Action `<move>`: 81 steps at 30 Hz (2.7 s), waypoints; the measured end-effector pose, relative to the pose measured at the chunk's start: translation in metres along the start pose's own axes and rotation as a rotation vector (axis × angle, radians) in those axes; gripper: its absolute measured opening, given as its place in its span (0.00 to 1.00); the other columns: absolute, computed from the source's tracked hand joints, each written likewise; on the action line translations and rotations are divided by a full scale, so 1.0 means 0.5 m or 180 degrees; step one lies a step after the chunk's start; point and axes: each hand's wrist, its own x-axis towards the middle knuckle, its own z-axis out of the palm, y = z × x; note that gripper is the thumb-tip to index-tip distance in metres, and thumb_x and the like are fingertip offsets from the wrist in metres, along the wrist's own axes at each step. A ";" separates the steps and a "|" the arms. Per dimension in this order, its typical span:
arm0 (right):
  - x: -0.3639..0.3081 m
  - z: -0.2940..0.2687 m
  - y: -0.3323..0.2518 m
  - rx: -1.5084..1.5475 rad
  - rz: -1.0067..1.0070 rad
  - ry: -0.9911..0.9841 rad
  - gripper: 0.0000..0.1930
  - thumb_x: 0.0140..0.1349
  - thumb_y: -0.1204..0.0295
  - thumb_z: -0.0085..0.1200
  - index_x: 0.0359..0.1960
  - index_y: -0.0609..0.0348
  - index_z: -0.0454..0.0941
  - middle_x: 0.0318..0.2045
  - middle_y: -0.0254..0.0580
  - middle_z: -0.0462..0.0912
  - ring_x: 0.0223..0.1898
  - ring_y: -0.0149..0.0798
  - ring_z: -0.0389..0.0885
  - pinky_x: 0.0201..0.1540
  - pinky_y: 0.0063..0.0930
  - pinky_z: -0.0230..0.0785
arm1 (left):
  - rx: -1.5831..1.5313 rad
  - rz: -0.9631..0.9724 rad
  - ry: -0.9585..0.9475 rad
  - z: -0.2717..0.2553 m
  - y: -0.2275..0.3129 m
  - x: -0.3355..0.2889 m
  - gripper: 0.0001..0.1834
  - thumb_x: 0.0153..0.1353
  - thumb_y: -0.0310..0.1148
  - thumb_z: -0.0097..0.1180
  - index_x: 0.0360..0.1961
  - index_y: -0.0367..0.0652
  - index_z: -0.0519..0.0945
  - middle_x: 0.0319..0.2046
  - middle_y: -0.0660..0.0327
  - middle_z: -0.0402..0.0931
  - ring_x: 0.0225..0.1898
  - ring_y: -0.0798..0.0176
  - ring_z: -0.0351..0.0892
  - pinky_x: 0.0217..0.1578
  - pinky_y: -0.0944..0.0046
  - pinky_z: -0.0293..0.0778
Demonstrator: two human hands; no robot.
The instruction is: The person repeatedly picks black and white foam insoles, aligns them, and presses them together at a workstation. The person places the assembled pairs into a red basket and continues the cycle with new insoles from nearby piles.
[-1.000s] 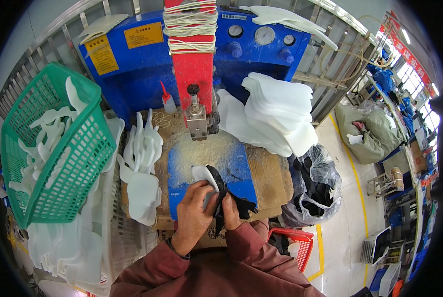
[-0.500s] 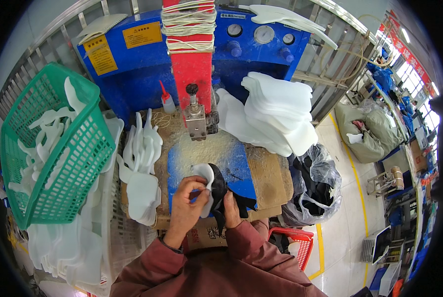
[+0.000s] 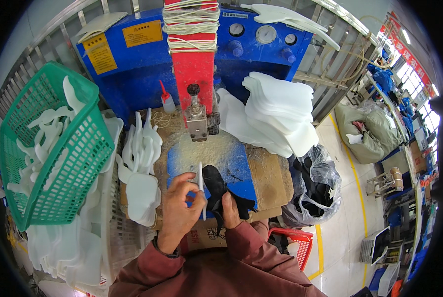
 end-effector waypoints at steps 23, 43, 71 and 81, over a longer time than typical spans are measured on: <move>-0.010 -0.013 0.063 -0.0439 -0.0080 0.0145 0.40 0.78 0.42 0.34 0.72 0.69 0.65 0.68 0.53 0.71 0.71 0.46 0.67 0.73 0.40 0.56 | 0.0559 0.0302 -0.0046 0.052 -0.021 -0.011 0.10 0.55 0.20 0.68 0.34 0.40 0.79 0.55 0.53 0.79 0.37 0.51 0.86 0.29 0.60 0.81; -0.011 -0.021 0.082 0.0345 0.0128 0.0301 0.39 0.79 0.40 0.31 0.74 0.65 0.63 0.66 0.49 0.74 0.66 0.42 0.74 0.69 0.37 0.66 | 0.0290 0.0486 0.0014 0.065 -0.043 -0.032 0.21 0.62 0.18 0.64 0.57 0.38 0.83 0.60 0.51 0.78 0.50 0.52 0.85 0.47 0.59 0.83; 0.018 -0.041 0.008 0.2367 0.0407 0.0772 0.45 0.74 0.31 0.28 0.76 0.56 0.60 0.66 0.51 0.76 0.62 0.52 0.79 0.63 0.47 0.73 | -0.0309 -0.0298 0.0197 0.080 -0.041 -0.031 0.21 0.67 0.22 0.59 0.61 0.38 0.79 0.58 0.52 0.77 0.47 0.58 0.82 0.46 0.60 0.80; -0.001 -0.016 0.006 0.2181 0.0421 0.0600 0.46 0.73 0.29 0.28 0.73 0.58 0.64 0.60 0.45 0.79 0.55 0.44 0.80 0.55 0.36 0.74 | -0.1492 -0.1677 0.0015 0.041 -0.120 -0.050 0.15 0.69 0.39 0.68 0.43 0.36 0.82 0.29 0.65 0.83 0.30 0.73 0.79 0.30 0.71 0.74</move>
